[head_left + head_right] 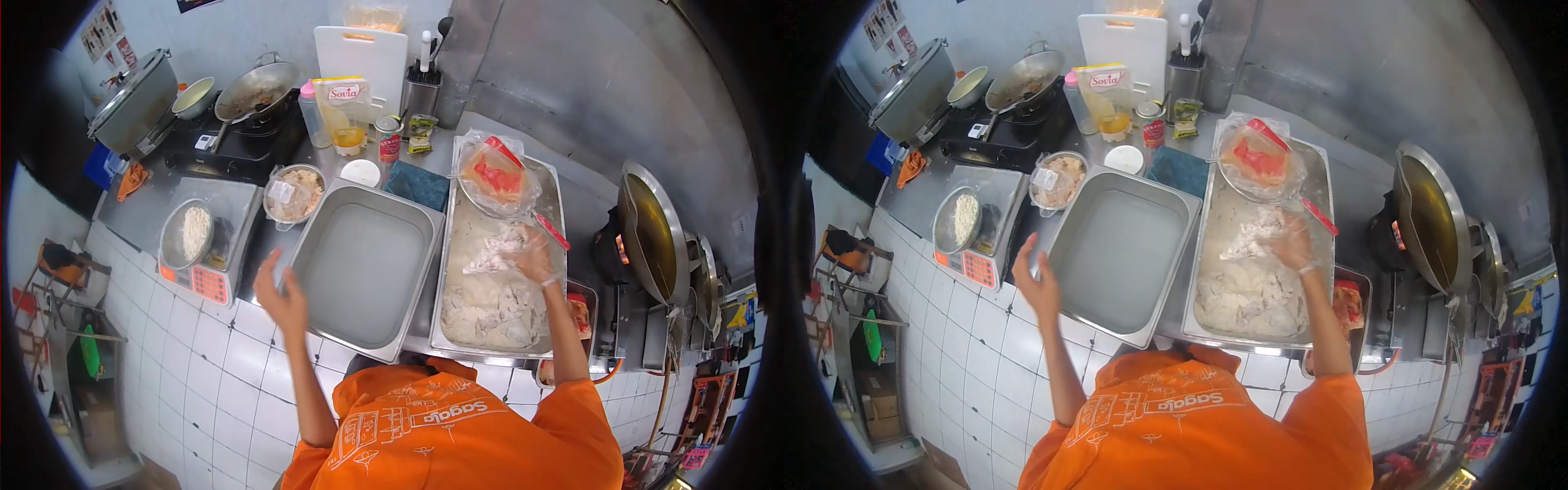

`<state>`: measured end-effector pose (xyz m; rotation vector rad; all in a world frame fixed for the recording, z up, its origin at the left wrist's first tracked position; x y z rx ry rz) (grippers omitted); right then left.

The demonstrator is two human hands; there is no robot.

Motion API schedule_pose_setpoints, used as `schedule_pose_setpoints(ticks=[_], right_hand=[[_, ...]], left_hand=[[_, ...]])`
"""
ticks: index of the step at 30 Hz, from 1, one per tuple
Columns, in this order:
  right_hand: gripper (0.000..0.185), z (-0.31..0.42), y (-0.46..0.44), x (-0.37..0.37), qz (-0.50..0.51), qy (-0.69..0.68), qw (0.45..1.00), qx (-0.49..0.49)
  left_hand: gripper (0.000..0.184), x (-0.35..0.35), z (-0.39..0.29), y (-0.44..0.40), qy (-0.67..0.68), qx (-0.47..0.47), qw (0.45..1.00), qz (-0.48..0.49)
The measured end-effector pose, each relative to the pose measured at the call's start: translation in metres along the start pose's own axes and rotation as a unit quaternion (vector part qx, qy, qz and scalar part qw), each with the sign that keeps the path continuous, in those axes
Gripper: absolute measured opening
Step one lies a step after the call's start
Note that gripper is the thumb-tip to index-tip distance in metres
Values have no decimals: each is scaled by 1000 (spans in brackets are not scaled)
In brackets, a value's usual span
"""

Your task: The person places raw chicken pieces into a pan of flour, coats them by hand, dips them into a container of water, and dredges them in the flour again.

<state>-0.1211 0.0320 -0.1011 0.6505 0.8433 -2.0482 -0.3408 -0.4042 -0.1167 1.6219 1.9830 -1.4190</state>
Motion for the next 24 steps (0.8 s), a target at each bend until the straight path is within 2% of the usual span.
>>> schedule_pose_setpoints(ticks=[1,3,4,7,10,12,15,18,21,24], right_hand=[[57,22,-10,-12,27,-20,999,21],[53,49,-23,-24,53,-52,997,36],[51,59,-30,-25,49,-65,996,28],[48,99,-50,-23,43,-159,985,42],[50,126,-65,-12,56,-211,975,30],[49,145,-71,0,63,-225,972,18],[45,163,-76,18,107,-189,976,-13],[44,165,-79,55,181,-100,973,-107],[43,161,-66,104,151,-54,966,-203],[44,154,-58,159,167,36,958,-230]], left_hand=[[33,6,28,-2,109,-61,990,72],[42,22,69,2,317,-180,907,213],[60,24,76,0,278,-152,910,269],[58,15,66,-3,330,-179,880,292],[62,11,64,4,344,-165,863,331],[63,18,63,16,385,-168,853,311],[65,11,44,21,399,-185,841,315],[64,9,34,26,433,-194,823,312],[66,13,29,32,443,-197,821,301],[66,17,24,35,454,-208,815,295]])
Point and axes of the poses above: each hand's wrist, its own y-axis away from the middle knuckle, its own x-axis out of the palm, z = x × y, the point moved 3 cm from there along -y, towards the middle knuckle, and after that the axes turned 13 degrees about -y, right-handed, at the moved point
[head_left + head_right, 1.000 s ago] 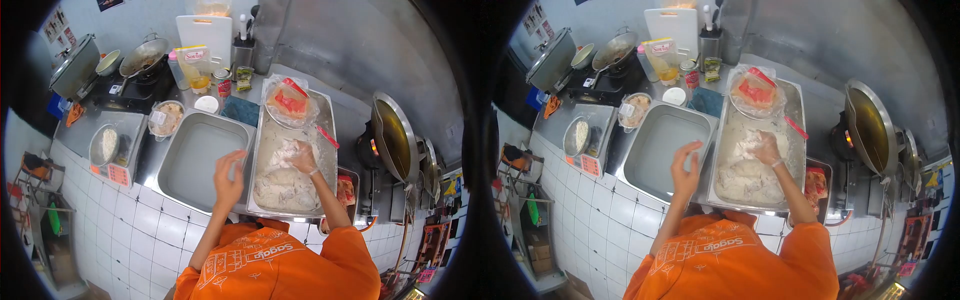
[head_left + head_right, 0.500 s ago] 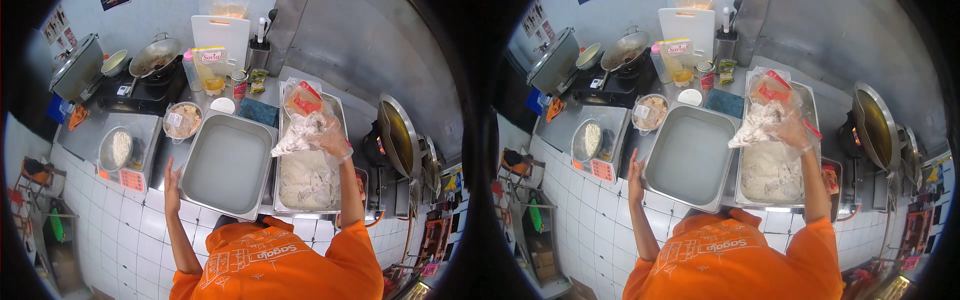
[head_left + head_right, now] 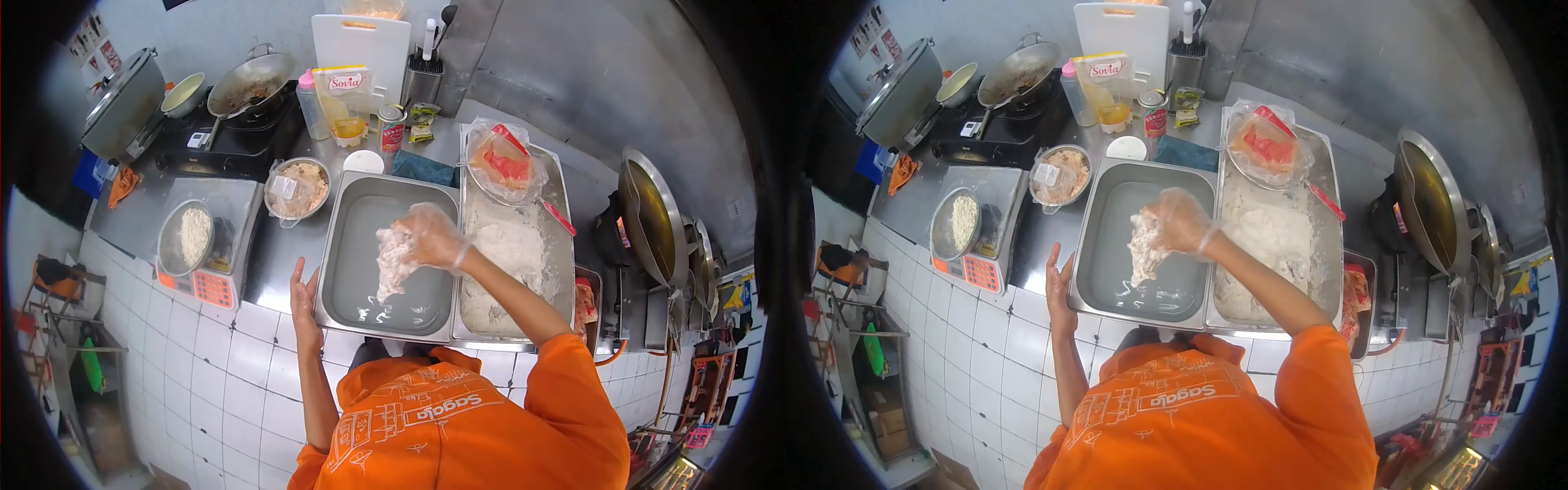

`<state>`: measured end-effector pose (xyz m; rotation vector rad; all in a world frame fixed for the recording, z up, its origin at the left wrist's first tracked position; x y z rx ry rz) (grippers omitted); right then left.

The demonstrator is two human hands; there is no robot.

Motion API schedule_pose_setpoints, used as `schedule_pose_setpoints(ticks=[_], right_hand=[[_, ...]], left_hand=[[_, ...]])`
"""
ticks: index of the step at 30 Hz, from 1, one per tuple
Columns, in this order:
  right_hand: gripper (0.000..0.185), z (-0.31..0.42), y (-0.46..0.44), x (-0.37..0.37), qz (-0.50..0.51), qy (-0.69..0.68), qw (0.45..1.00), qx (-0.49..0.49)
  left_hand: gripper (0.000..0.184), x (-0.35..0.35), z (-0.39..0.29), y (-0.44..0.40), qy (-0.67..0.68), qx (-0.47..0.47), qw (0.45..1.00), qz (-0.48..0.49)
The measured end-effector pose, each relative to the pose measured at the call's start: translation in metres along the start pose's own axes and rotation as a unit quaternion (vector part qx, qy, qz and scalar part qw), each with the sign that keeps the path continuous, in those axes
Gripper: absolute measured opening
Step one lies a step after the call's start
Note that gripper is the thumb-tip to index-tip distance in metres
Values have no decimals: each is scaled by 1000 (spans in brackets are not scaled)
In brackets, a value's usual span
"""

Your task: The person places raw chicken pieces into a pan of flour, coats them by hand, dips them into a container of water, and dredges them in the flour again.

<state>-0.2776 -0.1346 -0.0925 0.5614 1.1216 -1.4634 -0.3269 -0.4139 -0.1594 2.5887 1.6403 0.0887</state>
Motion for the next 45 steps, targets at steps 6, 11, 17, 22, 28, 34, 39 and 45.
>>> schedule_pose_setpoints(ticks=[6,11,17,22,28,34,39,45], right_hand=[[34,-16,-10,73,191,55,977,72],[32,-30,0,107,220,76,972,39],[35,-36,0,121,117,13,993,25],[35,-19,-35,43,136,-77,986,55],[32,20,-55,-49,114,-121,986,-1],[27,38,-53,-76,69,-82,994,-16],[23,26,-52,-63,48,-56,997,15],[22,23,-56,-50,67,-61,995,46]], left_hand=[[59,-3,1,3,205,-36,976,-71],[58,-28,4,6,254,-25,947,-193],[60,-65,9,15,215,33,939,-267],[58,-73,8,21,202,27,936,-286],[59,-61,5,10,217,30,939,-264],[60,-47,-5,6,201,61,948,-239],[61,-38,-11,8,164,72,956,-233],[61,-29,-11,12,149,50,963,-217]])
Point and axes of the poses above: each hand's wrist, its own y-axis away from the middle knuckle, its own x-axis out of the palm, z = x × y, the point moved 3 cm from there along -y, towards the middle knuckle, and after that the axes turned 13 degrees about -y, right-handed, at the moved point
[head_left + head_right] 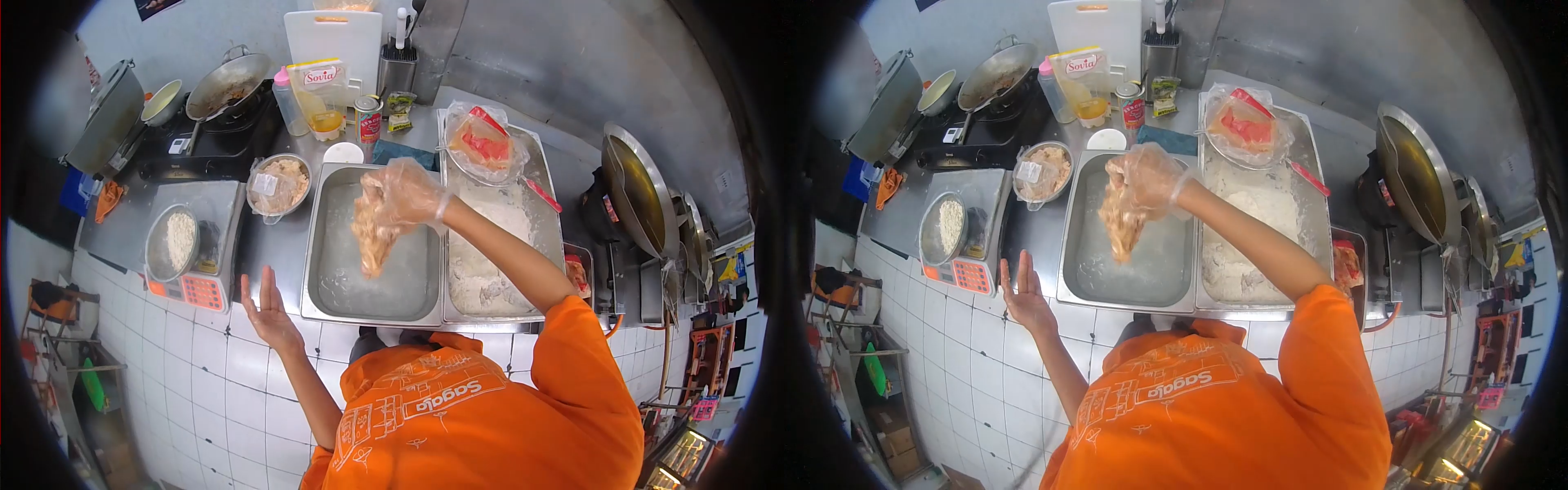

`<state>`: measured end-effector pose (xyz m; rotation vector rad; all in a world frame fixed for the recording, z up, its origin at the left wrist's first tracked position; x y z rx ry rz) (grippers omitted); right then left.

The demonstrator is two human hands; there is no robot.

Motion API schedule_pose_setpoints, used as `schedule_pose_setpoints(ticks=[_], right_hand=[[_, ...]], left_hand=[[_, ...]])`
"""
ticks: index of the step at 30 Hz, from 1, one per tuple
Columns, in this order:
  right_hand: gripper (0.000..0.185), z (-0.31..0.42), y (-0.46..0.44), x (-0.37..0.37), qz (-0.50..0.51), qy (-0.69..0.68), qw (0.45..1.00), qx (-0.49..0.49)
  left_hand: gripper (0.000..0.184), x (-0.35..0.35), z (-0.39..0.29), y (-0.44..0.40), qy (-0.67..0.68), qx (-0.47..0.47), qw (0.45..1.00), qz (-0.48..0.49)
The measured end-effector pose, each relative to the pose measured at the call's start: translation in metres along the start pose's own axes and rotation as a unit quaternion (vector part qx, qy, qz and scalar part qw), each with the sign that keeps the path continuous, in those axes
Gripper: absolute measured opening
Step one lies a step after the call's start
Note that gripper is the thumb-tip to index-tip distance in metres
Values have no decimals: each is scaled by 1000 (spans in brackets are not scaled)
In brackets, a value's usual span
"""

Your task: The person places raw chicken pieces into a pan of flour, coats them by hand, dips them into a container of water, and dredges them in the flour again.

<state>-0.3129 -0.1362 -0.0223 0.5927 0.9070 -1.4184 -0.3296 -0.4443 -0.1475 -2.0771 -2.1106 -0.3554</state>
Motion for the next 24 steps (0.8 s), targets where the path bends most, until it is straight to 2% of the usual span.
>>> schedule_pose_setpoints(ticks=[3,6,9,12,15,19,21,24], right_hand=[[22,-6,-3,21,-35,17,998,-57],[22,-6,-3,25,36,-103,994,17],[24,-6,-9,23,-3,-2,999,37],[29,-7,-7,31,38,-74,996,-32],[29,-14,-9,31,-40,-36,999,-4],[29,-21,-8,19,-28,-53,995,74],[32,-22,-1,3,-33,-100,990,97],[38,-46,25,-35,-85,-248,962,72]], left_hand=[[61,4,-3,3,-22,-1,1000,2],[61,3,1,3,-30,13,999,9],[59,7,-2,5,-30,1,1000,-3],[56,12,-2,7,-42,18,999,1],[54,26,-3,12,-103,44,993,-22],[52,55,-7,27,-268,217,937,-46],[54,75,-11,44,-353,238,904,-36],[57,89,3,54,-472,235,849,-28]])
Point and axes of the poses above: each hand's wrist, its own y-axis away from the middle knuckle, its own x-axis out of the palm, z = x × y, the point moved 3 cm from there along -y, towards the middle knuckle, and after that the axes turned 13 degrees about -y, right-handed, at the moved point
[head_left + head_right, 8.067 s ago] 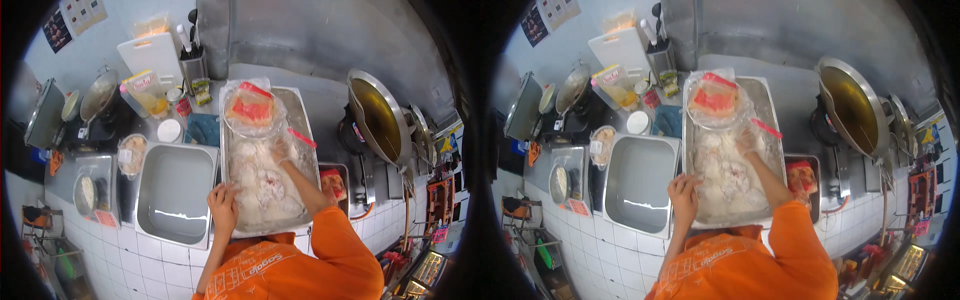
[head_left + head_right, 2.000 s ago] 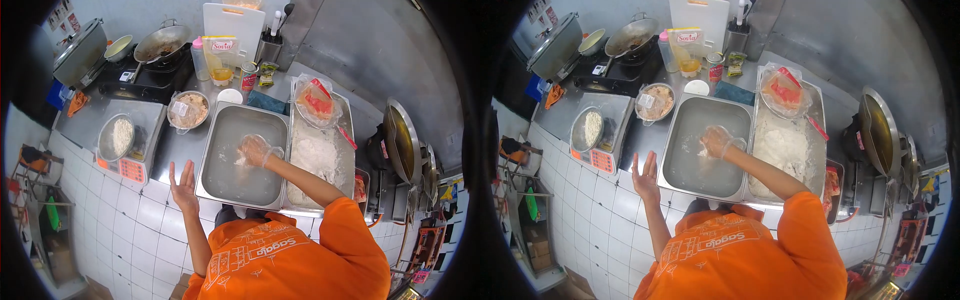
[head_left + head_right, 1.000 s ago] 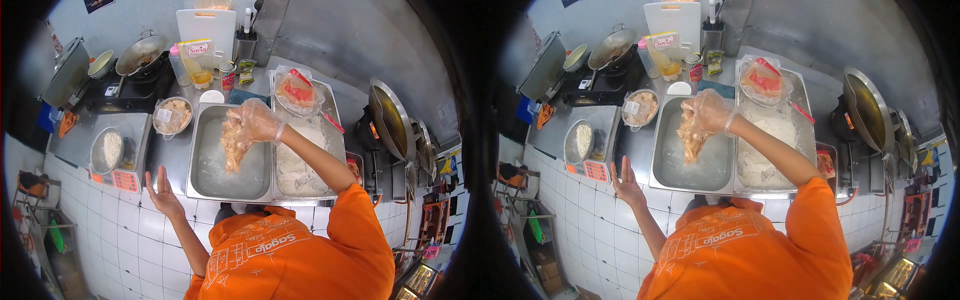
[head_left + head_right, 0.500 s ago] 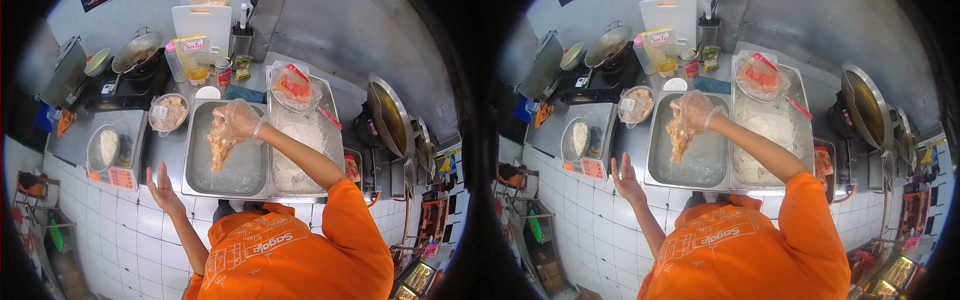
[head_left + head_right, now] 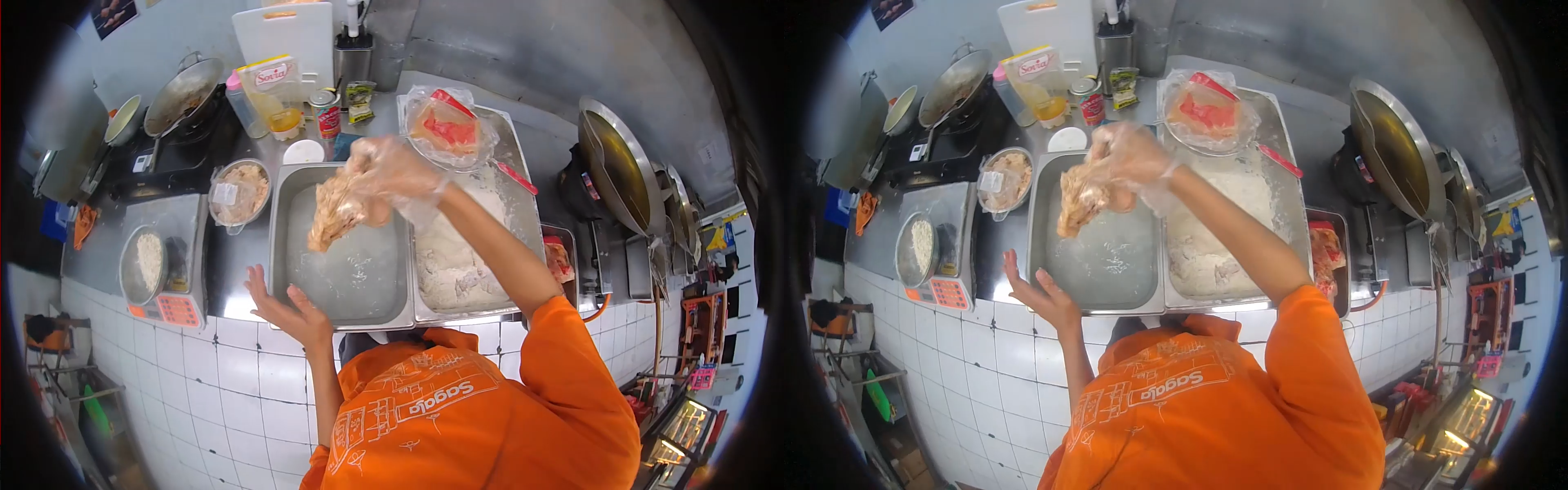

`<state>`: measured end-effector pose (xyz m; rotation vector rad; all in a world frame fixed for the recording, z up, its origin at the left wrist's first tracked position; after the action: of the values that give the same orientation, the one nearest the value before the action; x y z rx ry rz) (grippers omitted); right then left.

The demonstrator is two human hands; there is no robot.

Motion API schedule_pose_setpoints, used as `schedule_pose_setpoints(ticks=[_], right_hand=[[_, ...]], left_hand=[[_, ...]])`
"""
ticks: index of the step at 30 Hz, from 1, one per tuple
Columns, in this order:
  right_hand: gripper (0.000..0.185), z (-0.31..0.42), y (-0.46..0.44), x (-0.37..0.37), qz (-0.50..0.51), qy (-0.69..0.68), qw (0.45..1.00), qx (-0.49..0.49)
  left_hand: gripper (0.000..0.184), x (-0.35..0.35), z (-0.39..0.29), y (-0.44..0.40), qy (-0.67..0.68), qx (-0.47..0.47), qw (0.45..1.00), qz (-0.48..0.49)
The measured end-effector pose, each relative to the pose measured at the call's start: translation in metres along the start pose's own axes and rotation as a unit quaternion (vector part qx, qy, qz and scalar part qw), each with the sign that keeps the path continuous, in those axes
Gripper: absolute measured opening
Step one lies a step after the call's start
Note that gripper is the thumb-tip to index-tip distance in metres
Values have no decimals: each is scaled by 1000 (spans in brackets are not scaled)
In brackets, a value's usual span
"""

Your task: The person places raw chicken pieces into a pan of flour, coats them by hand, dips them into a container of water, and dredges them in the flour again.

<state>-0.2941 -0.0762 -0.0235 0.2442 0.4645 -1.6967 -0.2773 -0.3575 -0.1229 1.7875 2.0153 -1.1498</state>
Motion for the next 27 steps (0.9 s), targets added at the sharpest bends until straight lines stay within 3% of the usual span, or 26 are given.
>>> schedule_pose_setpoints(ticks=[3,9,12,15,17,19,21,24,27], right_hand=[[38,19,37,-51,-61,-88,994,26],[29,-4,116,-117,-93,-21,982,164],[26,-69,143,-111,-23,196,950,243],[32,-140,167,-100,2,124,969,213],[36,-159,182,-111,-26,-28,970,239],[38,-165,202,-123,-22,16,968,248],[38,-164,229,-131,14,254,938,235],[32,-173,275,-97,-20,346,907,241],[32,-187,283,-95,-95,318,914,231]], left_hand=[[58,13,-6,10,-89,-2,996,8],[56,16,-3,10,-146,-5,989,14],[57,18,-2,11,-151,-5,988,5],[58,18,-6,11,-149,-6,989,9],[58,18,-9,11,-141,-6,990,7],[58,17,-10,11,-133,-1,991,4],[58,17,-9,11,-133,2,991,2],[57,19,-7,10,-137,-1,991,-1],[56,19,-5,10,-142,0,990,2]])
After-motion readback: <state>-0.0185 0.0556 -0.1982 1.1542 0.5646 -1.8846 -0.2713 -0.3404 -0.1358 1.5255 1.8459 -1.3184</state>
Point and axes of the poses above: each hand's wrist, its own y-axis away from the middle knuckle, its own x-axis out of the palm, z = x × y, the point moved 3 cm from there along -y, towards the middle knuckle, and after that the axes turned 13 degrees about -y, right-handed, at the moved point
